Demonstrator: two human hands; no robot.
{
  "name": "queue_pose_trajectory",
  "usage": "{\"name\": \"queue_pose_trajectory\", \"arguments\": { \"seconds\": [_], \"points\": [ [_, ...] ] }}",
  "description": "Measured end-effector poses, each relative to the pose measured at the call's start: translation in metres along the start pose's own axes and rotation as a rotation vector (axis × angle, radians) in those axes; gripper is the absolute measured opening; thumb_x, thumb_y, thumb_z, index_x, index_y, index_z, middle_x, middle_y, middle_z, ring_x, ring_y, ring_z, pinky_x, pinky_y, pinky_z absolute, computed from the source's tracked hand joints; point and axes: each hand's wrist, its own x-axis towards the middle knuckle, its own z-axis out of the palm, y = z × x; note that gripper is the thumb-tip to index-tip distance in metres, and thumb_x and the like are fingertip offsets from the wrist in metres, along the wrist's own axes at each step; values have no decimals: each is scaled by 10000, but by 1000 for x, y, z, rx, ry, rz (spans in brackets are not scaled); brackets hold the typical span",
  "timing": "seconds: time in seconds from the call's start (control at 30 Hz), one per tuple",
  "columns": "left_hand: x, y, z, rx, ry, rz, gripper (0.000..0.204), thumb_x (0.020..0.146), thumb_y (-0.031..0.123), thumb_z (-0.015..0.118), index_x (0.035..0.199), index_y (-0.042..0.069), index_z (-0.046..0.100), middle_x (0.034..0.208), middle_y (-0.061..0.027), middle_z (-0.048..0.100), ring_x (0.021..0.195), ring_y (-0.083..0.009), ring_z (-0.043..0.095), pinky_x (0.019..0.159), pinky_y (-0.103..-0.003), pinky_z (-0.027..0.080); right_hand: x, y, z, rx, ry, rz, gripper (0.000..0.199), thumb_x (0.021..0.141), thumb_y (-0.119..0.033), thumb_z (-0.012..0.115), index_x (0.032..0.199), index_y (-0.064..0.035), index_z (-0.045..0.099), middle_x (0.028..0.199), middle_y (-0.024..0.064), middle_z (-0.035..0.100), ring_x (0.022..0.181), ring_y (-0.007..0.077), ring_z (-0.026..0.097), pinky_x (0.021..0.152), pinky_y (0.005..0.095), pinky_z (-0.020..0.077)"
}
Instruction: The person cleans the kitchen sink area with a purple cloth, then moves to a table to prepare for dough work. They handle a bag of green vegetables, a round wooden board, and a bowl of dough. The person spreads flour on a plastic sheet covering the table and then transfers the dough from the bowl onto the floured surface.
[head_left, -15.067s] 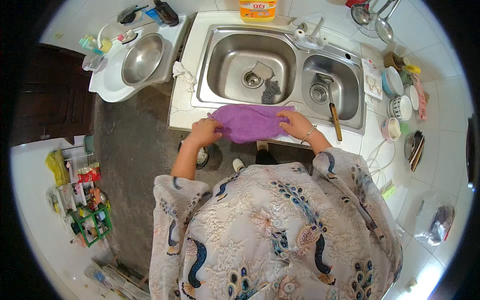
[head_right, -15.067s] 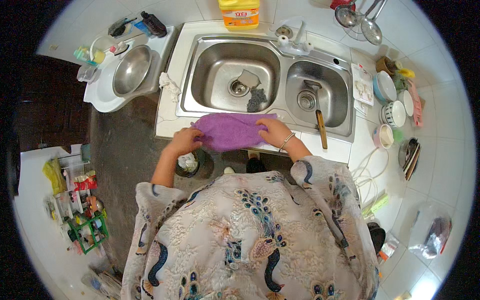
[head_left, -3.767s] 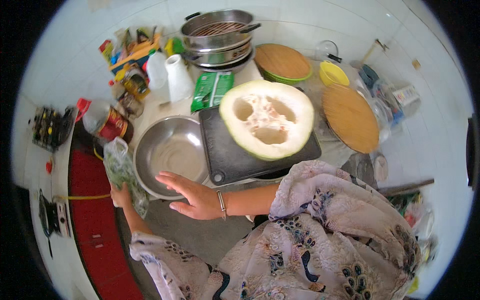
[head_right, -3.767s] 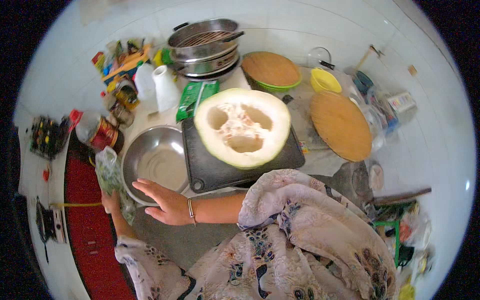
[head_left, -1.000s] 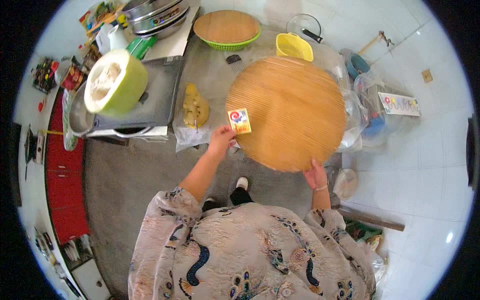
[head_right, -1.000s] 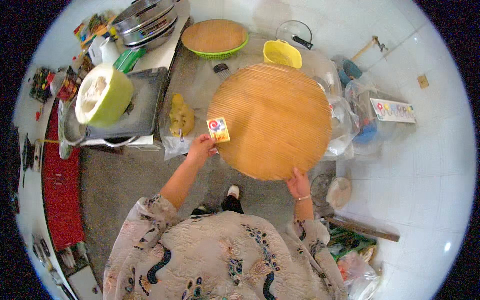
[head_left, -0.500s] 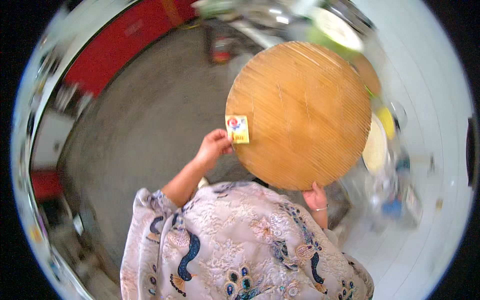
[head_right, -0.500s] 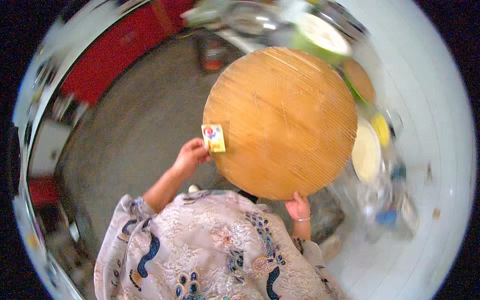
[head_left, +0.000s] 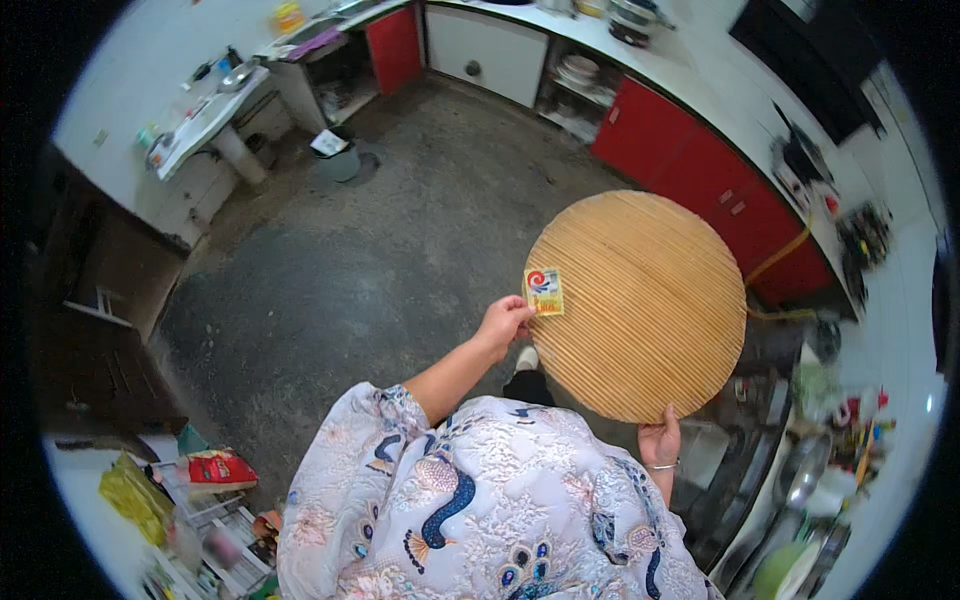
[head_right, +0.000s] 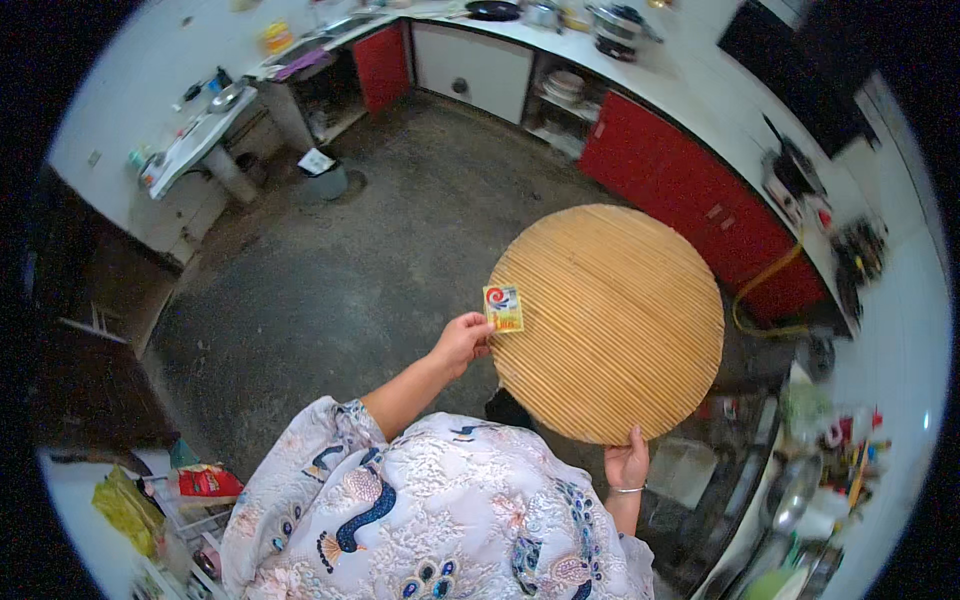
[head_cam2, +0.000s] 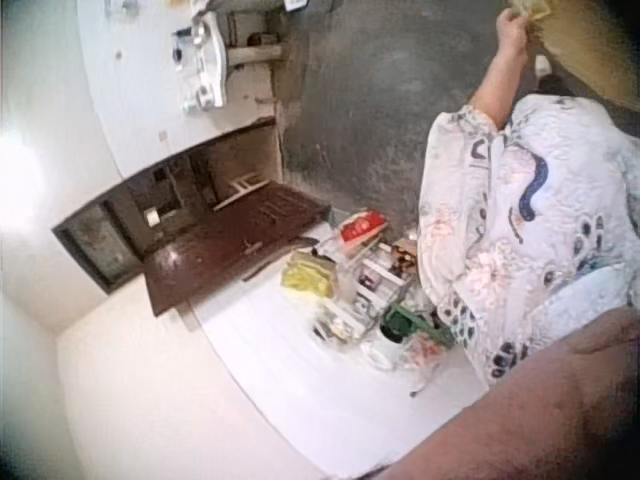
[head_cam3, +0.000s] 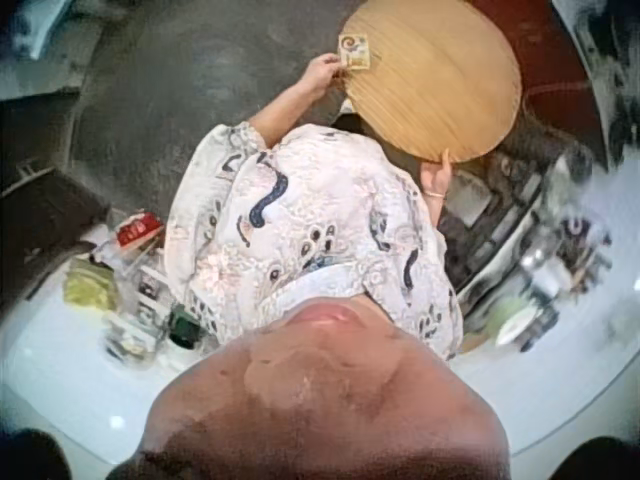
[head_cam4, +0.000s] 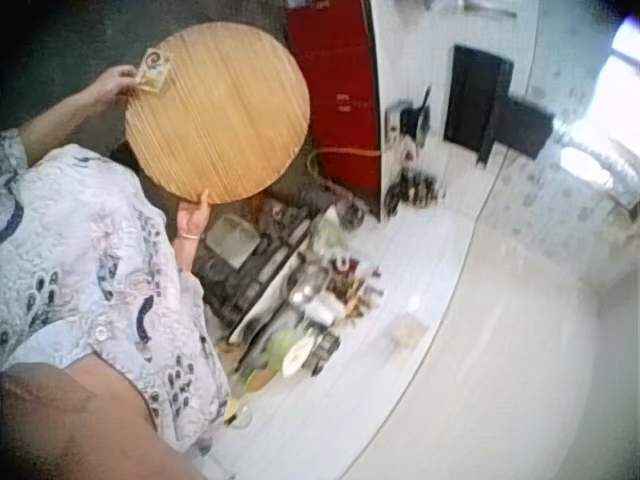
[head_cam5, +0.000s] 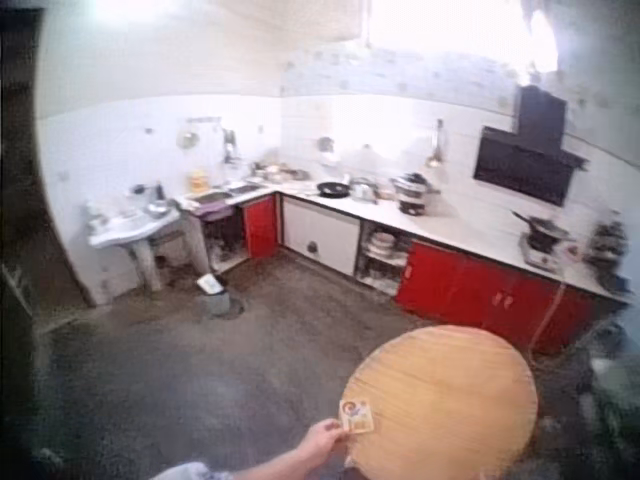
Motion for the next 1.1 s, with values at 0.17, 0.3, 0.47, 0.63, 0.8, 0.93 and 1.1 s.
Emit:
{"name": "queue_pose_trajectory", "arguments": {
  "seconds": [0.17, 0.3, 0.47, 0.63, 0.8, 0.93, 1.1],
  "points": [
    [22, 6, -17, -122, 14, -37, 76, 851, 171, 569, 825, 112, 528, 765, 10, 557, 682, -100, 528, 624, -249, 459, 50, 6, 18, -95, -107, 34, 315, 868, -150, 518, 1170, -68, 481, 1122, 59, 562, 986, 188, 557, 797, 329, 468],
    [37, -1, -26, -161, 31, 33, 57, 847, 147, 567, 836, 108, 526, 778, 0, 565, 698, -117, 536, 622, -250, 447, 108, 1, 15, -86, -249, 40, 313, 867, -125, 507, 1170, -53, 479, 1131, 74, 557, 1025, 209, 539, 852, 353, 441],
    [39, 35, -50, -264, 135, 222, 150, 848, 115, 545, 980, 48, 520, 902, -69, 601, 786, -163, 578, 658, -288, 456, 153, 24, 60, -21, -264, 104, 315, 878, -103, 472, 1186, -37, 462, 1174, 74, 535, 1057, 221, 524, 898, 368, 425],
    [67, 48, -136, -348, 398, 300, 136, 851, 112, 539, 974, 66, 504, 916, -64, 601, 819, -175, 592, 640, -304, 471, 218, 79, 115, -40, -425, 292, 293, 873, -139, 493, 1153, -52, 496, 1134, 65, 566, 1023, 195, 553, 849, 343, 463],
    [130, 110, -244, -481, 404, 292, 117, 848, 133, 554, 950, 109, 502, 894, -40, 595, 806, -176, 591, 626, -297, 478, 280, 159, 230, -76, -370, 360, 287, 868, -135, 504, 1142, -51, 503, 1112, 63, 577, 1002, 191, 563, 831, 339, 470],
    [209, 171, -318, -582, 412, 260, 134, 841, 140, 560, 956, 108, 500, 912, -49, 583, 820, -190, 577, 660, -305, 478, 320, 219, 320, -94, -301, 328, 293, 871, -132, 506, 1156, -64, 492, 1139, 76, 557, 1035, 198, 541, 877, 351, 444],
    [326, 253, -444, -734, 423, 224, 112, 832, 105, 546, 929, 76, 500, 866, -71, 586, 756, -190, 584, 601, -291, 483, 375, 300, 451, -190, -241, 332, 358, 893, -109, 459, 1242, -55, 398, 1232, 92, 483, 1119, 236, 479, 925, 397, 414]
  ]
}}
